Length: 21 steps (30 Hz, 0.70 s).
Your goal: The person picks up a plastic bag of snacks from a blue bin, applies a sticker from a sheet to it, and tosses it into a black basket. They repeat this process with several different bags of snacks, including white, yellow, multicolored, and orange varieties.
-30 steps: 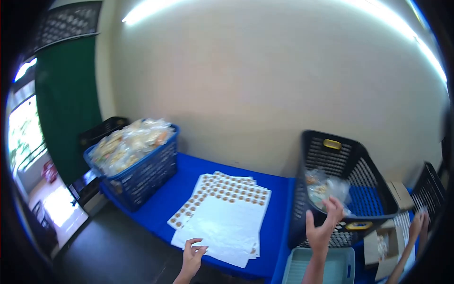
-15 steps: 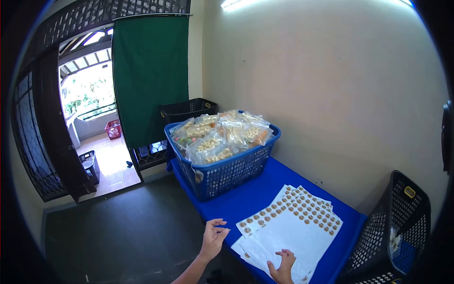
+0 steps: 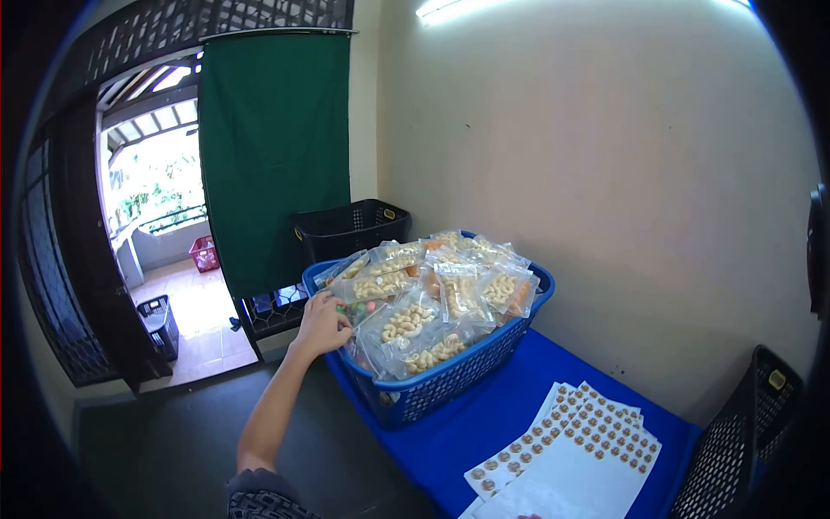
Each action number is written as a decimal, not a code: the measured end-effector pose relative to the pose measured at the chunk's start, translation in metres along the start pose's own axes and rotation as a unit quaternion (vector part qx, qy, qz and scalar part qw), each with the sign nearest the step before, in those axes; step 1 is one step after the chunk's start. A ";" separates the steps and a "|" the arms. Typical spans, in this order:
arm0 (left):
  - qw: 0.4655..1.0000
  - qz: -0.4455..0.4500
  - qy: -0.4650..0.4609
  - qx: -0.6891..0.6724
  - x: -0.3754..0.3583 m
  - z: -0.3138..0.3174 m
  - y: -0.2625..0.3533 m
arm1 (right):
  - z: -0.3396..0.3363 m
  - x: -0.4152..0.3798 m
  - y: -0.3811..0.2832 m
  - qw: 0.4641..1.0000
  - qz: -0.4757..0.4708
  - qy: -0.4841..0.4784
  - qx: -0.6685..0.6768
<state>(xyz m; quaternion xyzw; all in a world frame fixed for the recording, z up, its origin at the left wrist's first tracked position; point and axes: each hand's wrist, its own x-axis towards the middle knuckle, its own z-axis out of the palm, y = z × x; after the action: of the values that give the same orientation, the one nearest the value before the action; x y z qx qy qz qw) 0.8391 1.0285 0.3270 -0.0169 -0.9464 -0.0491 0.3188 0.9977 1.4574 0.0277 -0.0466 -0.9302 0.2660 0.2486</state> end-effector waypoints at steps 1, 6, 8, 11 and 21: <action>0.984 -0.001 -0.137 0.114 0.011 0.008 -0.011 | 0.001 0.003 -0.001 1.000 0.010 -0.005 0.007; 0.951 -0.011 -0.273 0.146 0.031 0.028 -0.024 | 0.009 0.001 0.000 0.999 0.027 0.019 0.001; 0.947 0.008 -0.295 0.130 0.029 0.025 -0.022 | 0.008 0.000 0.000 1.000 0.020 0.015 -0.007; 0.990 0.040 -0.117 0.065 0.028 0.010 -0.028 | 0.006 0.002 0.000 0.999 0.047 -0.004 0.020; 0.824 -0.008 0.374 -0.426 -0.029 -0.052 0.065 | 0.013 0.005 0.006 0.999 0.042 -0.018 0.010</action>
<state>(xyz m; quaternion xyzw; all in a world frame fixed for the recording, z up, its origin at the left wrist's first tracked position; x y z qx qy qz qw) 0.8975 1.0881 0.3560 -0.1243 -0.6396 -0.4528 0.6087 0.9871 1.4573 0.0175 -0.0785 -0.9290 0.2867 0.2205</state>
